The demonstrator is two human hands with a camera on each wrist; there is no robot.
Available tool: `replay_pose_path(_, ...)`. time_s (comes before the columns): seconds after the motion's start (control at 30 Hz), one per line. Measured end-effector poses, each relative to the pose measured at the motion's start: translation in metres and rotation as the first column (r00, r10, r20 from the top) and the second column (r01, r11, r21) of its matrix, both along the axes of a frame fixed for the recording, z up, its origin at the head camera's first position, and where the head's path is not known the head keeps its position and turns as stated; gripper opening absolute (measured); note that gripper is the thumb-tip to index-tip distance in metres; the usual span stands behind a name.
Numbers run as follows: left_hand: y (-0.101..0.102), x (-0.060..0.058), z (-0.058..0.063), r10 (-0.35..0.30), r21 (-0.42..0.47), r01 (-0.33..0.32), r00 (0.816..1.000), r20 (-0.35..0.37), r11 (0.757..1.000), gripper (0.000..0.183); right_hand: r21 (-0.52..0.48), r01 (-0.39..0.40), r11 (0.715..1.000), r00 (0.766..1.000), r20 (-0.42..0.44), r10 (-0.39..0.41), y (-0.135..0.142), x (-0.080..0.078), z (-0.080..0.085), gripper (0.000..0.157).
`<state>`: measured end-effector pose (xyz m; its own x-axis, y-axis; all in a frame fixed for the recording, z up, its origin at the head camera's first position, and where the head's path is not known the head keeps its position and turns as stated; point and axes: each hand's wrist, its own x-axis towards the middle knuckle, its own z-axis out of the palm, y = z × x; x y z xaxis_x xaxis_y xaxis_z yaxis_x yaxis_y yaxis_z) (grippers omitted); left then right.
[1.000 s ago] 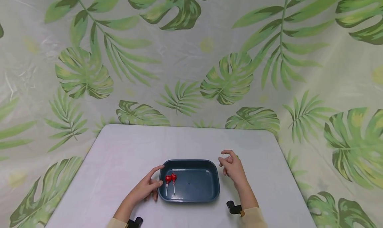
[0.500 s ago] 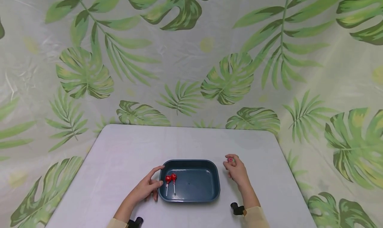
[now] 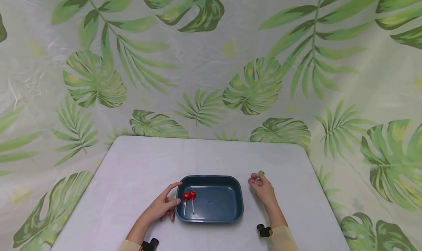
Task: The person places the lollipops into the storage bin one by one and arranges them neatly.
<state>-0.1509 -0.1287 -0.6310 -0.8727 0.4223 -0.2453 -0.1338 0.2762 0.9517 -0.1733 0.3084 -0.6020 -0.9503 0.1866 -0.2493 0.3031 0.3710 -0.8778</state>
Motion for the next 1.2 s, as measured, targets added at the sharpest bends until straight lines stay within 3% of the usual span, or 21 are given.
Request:
replay_pose_path(0.3, 0.000, 0.001, 0.000, 0.002, 0.002, -0.002, 1.000, 0.014, 1.000, 0.063, 0.232, 0.001, 0.973, 1.000, -0.005, 0.000, 0.005, -0.002, -0.011, 0.040)
replay_pose_path(0.6, 0.000, 0.002, -0.003, -0.003, -0.002, 0.003, 1.000, -0.009, 1.000, 0.062, 0.263, -0.012, 0.965, 0.999, -0.036, 0.022, 0.008, -0.007, -0.018, 0.041)
replay_pose_path(0.8, 0.001, 0.003, -0.001, -0.011, 0.021, 0.012, 0.999, -0.030, 1.000, 0.063, 0.311, -0.022, 0.950, 1.000, -0.012, 0.027, 0.004, -0.009, -0.020, 0.043)
replay_pose_path(1.0, 0.001, 0.002, 0.000, -0.011, 0.012, 0.012, 0.999, -0.034, 1.000, 0.062, 0.373, -0.002, 0.928, 1.000, -0.027, 0.013, -0.001, -0.009, -0.018, 0.037)
replay_pose_path(1.2, 0.001, 0.000, 0.001, -0.007, -0.006, 0.006, 1.000, -0.030, 1.000, 0.062, 0.381, 0.025, 0.924, 0.998, -0.061, -0.002, -0.004, -0.009, -0.018, 0.033)
